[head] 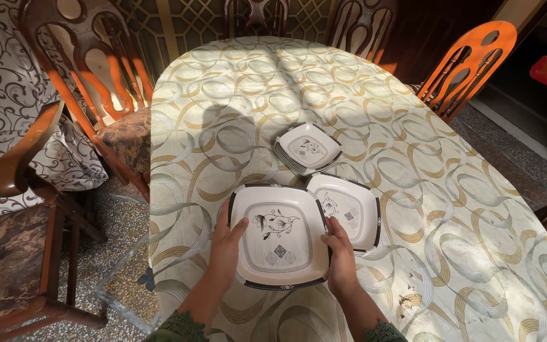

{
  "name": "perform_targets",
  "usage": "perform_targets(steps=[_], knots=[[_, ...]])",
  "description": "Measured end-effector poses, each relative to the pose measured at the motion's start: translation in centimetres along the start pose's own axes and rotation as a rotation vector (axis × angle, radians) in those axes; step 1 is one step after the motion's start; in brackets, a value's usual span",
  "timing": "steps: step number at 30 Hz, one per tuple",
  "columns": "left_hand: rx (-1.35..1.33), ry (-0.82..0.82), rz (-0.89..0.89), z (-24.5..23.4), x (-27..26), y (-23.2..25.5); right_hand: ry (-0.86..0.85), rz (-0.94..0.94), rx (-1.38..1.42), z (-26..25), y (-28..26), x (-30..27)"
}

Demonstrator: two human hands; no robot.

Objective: Setting a dining table by arranging multiple plates in various positions.

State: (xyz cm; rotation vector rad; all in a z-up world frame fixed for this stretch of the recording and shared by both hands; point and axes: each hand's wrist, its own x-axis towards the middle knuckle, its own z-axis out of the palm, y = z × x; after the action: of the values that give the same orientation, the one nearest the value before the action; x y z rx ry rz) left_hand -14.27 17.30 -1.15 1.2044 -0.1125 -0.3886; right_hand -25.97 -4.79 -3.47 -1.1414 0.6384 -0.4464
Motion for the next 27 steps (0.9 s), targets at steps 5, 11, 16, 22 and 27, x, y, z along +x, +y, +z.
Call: perform_targets(steps=[5,11,16,22,27], knots=[[-0.015,0.087,-0.019,-4.9,-1.7,1.6,-0.08,0.012,0.004,5.0,0.6,-2.3],[-0.122,0.115,0.045,-11.4,-2.9,2.5,-0.144,-0.012,-0.045,9.0,4.7,-3.7],[-0.151,0.156,0.025,-14.3,-3.4,3.1,-0.193,-0.014,-0.046,11.8,6.1,-4.1],[-0.012,0.221,0.16,-17.3,-1.5,-0.7,-0.207,0.167,-0.228,14.4,5.5,-4.3],[0.272,0.34,0.296,-17.8,-1.5,-4.6,-0.254,0.099,-0.349,13.2,7.4,-1.9]])
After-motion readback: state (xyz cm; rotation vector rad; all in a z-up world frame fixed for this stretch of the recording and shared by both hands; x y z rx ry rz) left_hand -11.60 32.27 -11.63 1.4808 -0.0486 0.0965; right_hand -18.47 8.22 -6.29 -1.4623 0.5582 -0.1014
